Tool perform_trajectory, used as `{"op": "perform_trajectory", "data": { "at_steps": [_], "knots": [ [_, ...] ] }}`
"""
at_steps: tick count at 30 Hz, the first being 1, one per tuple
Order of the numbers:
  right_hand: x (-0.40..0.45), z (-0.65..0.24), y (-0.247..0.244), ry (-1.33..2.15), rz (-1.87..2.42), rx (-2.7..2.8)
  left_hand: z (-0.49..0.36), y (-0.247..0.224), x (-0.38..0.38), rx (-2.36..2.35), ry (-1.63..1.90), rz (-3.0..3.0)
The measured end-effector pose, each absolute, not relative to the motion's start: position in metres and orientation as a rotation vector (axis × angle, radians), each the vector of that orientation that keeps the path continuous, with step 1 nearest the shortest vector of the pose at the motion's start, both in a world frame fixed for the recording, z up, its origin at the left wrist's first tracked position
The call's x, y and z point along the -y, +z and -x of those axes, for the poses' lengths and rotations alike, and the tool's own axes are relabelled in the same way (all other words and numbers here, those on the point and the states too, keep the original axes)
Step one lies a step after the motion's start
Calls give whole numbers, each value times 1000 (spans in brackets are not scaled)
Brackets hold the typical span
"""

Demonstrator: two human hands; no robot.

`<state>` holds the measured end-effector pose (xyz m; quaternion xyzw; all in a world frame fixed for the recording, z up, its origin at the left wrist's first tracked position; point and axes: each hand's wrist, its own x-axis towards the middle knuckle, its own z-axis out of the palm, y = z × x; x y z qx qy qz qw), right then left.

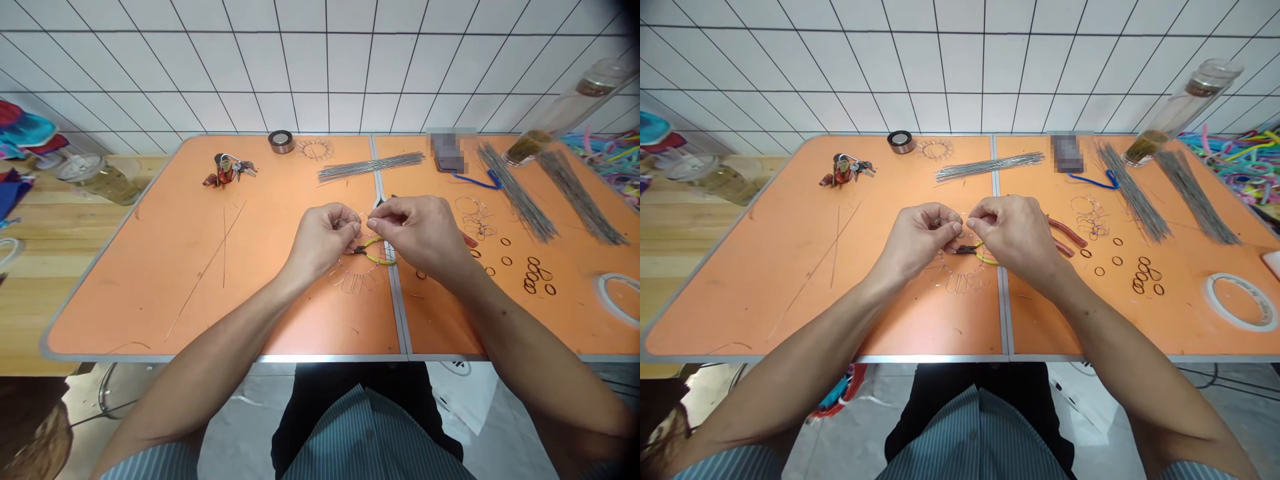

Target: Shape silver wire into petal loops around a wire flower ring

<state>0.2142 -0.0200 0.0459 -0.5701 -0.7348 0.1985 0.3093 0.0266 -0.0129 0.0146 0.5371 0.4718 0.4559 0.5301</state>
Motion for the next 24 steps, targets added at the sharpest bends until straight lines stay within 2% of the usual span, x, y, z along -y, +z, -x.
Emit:
{"op": "perform_trajectory", "data": {
  "at_steps": [14, 24],
  "knots": [
    [-3, -237, 68, 1103, 1455, 1978, -24, 20, 15, -1104, 1017, -1288],
    [-3, -225, 68, 1127, 1472, 1933, -23, 17, 14, -1105, 1044, -1240]
  ]
}}
